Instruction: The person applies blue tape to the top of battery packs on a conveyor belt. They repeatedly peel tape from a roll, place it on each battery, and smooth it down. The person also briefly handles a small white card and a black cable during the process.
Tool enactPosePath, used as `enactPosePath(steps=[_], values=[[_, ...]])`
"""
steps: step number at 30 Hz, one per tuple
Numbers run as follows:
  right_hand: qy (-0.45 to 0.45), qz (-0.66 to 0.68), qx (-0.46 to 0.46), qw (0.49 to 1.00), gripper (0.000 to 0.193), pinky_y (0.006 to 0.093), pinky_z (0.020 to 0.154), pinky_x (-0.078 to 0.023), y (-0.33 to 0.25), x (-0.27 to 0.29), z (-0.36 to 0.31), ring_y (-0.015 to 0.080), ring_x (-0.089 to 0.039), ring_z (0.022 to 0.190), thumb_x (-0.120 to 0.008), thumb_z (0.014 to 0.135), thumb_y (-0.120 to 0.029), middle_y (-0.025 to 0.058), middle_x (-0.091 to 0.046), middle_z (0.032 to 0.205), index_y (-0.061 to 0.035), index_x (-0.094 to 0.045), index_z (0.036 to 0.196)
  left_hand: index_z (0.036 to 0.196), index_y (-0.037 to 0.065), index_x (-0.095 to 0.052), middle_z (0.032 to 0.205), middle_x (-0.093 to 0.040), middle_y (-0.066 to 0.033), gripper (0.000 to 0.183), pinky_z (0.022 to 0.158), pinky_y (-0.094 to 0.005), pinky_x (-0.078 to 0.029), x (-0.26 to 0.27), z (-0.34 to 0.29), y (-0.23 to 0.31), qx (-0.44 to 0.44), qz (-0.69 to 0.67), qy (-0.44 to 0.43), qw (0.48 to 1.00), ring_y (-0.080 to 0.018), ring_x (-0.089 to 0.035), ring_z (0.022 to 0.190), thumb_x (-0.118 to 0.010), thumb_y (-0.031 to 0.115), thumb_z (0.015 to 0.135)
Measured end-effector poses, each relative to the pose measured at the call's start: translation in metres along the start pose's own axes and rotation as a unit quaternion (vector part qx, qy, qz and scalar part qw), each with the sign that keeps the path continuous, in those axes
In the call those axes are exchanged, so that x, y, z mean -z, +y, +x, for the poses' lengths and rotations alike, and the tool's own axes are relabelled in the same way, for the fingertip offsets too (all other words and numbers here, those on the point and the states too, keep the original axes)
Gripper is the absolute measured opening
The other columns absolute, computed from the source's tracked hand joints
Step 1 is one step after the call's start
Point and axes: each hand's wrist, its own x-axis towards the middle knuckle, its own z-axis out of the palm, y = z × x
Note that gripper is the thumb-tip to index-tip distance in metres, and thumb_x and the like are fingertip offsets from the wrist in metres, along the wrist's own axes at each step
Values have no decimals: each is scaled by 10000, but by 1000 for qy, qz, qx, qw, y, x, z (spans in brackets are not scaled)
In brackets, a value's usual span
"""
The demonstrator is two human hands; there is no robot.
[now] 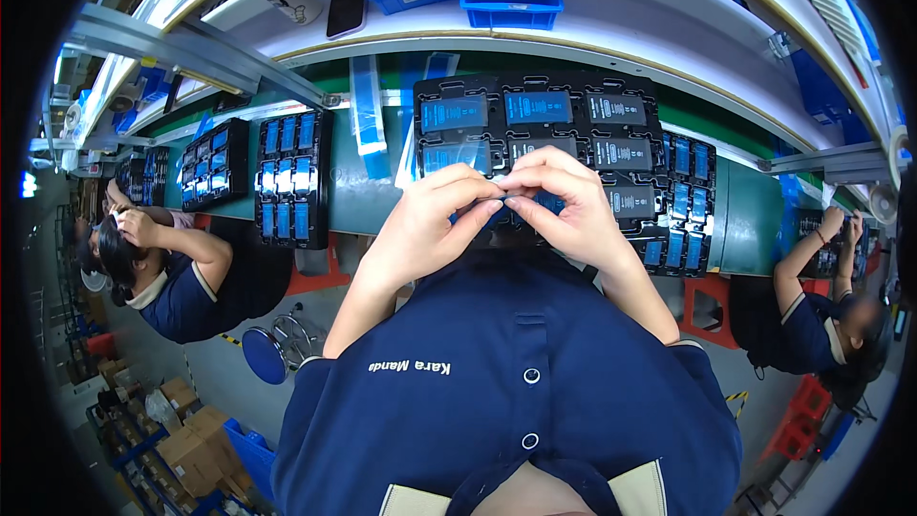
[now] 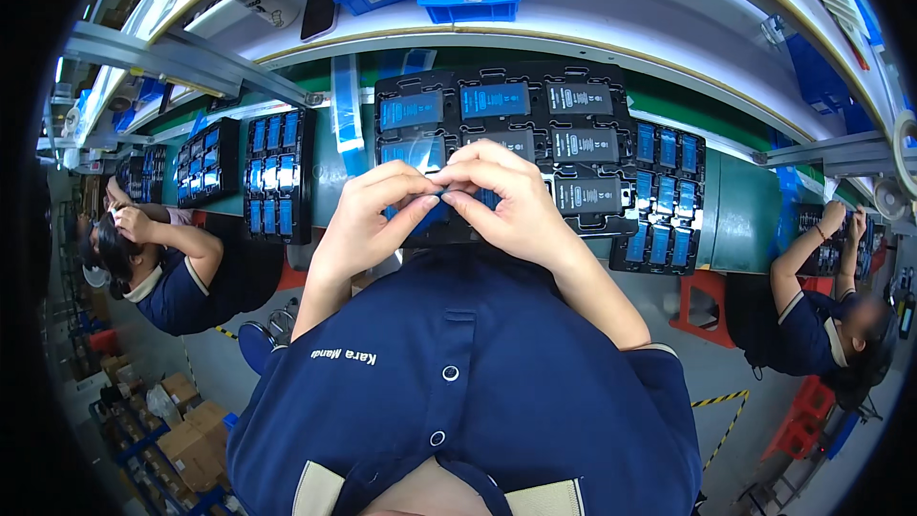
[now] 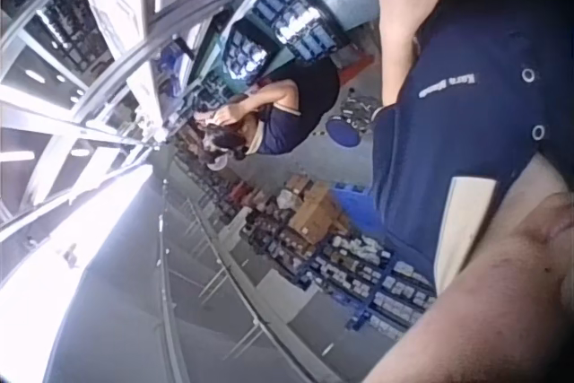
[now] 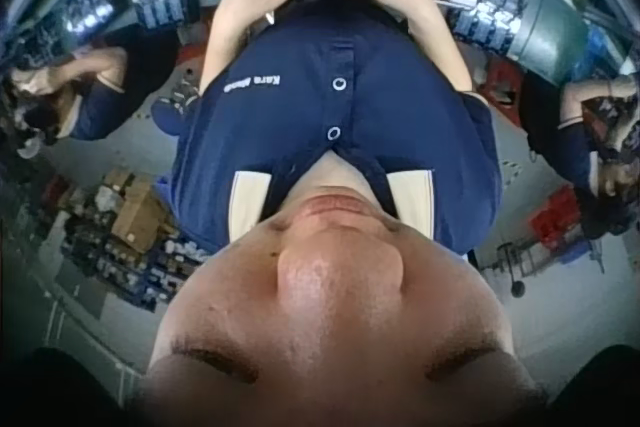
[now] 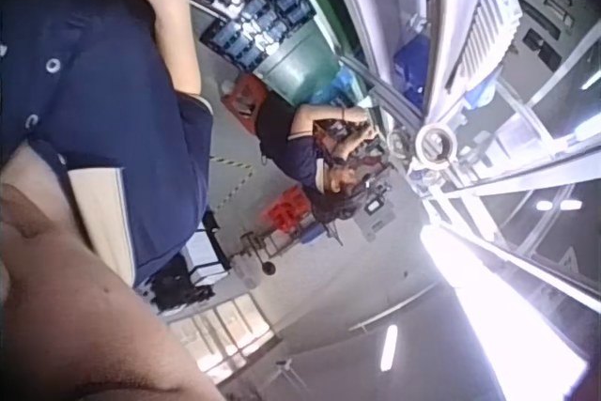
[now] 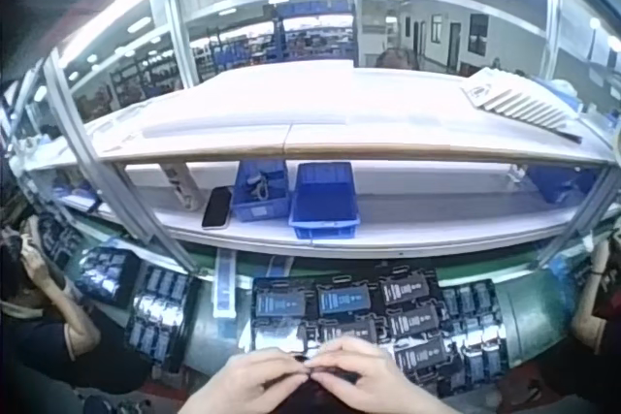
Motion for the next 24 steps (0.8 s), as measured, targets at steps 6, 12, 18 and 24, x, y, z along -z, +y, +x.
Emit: enactPosePath(steps=[6, 12, 18, 24], values=[[-29, -43, 85, 995, 157, 302, 707, -548, 3, -21, -2, 220, -678, 847, -723, 777, 15, 85, -678, 933, -37, -724, 926, 903, -44, -675, 781, -629, -59, 192, 591, -257, -451, 9, -37, -16, 176, -172, -35, 969, -112, -570, 656, -614, 130, 959], [-144, -26, 133, 980, 173, 349, 786, -531, 1, -52, 2, 257, -639, 969, -746, 738, 12, 77, -674, 1005, -63, -725, 892, 877, 17, -666, 689, -604, 16, 188, 543, -194, -416, 9, -86, -40, 335, -377, -3, 863, -39, -540, 599, -643, 188, 951], [-200, -4, 114, 973, 171, 365, 867, -499, 11, -63, -1, 284, -621, 1020, -754, 721, 15, 77, -675, 1052, -54, -720, 874, 860, 54, -629, 639, -563, 30, 202, 476, -182, -376, 25, -171, -101, 490, -268, 131, 819, -45, -507, 527, -638, 238, 941], [-23, 57, -55, 997, 148, 276, 792, -512, 38, -32, -1, 157, -646, 874, -699, 787, 63, 87, -692, 952, -7, -730, 914, 816, 34, -580, 668, -623, -44, 276, 359, -250, -382, -9, -329, -232, 642, -186, 367, 647, -103, -526, 444, -575, 256, 982]])
